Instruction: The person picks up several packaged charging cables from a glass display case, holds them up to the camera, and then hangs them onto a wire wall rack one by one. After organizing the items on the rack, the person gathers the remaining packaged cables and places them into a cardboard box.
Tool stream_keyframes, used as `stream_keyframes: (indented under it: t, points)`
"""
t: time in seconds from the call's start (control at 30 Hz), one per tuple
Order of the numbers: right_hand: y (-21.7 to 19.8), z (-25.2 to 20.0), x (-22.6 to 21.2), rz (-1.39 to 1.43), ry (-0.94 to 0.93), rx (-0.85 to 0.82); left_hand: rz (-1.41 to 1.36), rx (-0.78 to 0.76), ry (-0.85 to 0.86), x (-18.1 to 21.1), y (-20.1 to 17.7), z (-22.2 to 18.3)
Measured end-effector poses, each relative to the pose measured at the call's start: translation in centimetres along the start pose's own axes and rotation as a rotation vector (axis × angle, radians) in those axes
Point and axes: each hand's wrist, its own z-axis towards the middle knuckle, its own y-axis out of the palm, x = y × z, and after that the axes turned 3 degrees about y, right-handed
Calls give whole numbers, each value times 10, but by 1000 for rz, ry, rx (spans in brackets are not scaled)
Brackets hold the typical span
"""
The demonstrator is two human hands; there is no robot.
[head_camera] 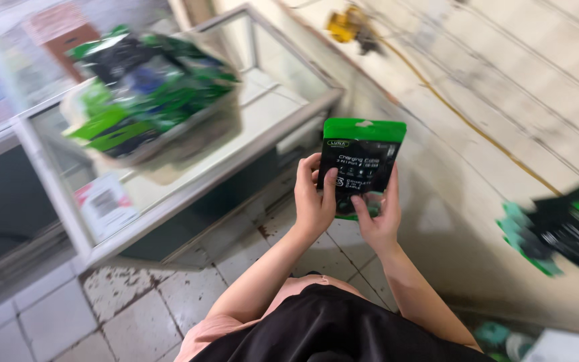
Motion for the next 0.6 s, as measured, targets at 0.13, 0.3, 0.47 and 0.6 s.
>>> stream_keyframes:
  t: [0.13,0.3,0.47,0.6]
  points:
    - [70,42,-15,104,19,-93,256,23,69,31,-83,34]
    - [156,109,-42,213,-67,-221,461,73,88,58,-179,86]
    - [241,179,-59,-34,-336,-346,571,124,0,64,-265,151]
    - [305,222,-73,48,-142,-397,677,141,-41,61,-314,200]
